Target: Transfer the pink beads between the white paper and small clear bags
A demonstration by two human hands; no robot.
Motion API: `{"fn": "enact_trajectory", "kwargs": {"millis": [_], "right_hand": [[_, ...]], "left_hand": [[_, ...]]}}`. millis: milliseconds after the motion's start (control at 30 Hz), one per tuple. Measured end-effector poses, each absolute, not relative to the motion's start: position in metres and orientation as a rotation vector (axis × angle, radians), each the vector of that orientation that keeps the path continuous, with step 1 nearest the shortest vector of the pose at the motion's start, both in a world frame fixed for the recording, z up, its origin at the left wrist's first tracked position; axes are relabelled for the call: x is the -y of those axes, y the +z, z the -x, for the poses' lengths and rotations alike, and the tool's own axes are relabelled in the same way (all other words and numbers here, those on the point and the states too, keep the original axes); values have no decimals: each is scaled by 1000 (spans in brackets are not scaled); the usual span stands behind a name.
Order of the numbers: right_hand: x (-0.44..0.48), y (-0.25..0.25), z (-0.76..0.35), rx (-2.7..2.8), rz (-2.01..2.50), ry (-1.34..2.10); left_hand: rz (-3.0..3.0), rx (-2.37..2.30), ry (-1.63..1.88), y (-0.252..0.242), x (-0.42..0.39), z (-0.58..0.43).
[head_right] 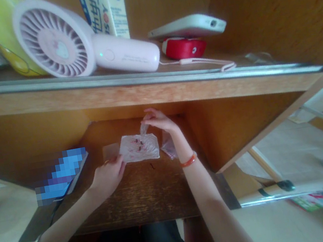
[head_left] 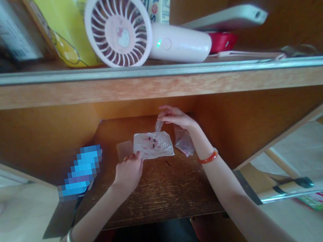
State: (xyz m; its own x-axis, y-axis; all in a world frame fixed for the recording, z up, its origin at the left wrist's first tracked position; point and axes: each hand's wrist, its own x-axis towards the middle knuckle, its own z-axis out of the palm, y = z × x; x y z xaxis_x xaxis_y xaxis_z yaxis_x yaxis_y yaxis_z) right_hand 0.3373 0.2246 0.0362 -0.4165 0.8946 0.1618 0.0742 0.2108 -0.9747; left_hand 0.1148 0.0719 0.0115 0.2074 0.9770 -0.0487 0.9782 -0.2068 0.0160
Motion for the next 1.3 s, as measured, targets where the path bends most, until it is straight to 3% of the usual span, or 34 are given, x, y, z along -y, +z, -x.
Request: {"fn": "enact_trajectory", "kwargs": {"millis": [267, 500, 967, 1300], "right_hand": [[-224, 38, -343, 1599, 1101, 1259], [-225, 32, -340, 1515, 1169, 1264], [-228, 37, -343, 1599, 1040, 1211], [-220, 42, -331, 1492, 1045, 1242]], "left_hand": [[-2274, -1759, 243, -2, -130, -126], [-2112, -1380, 781, -6, -159, -128], [-1848, -1004, 858, -7, -192, -132], [-1670, -1026, 873, 5, -173, -121]]}}
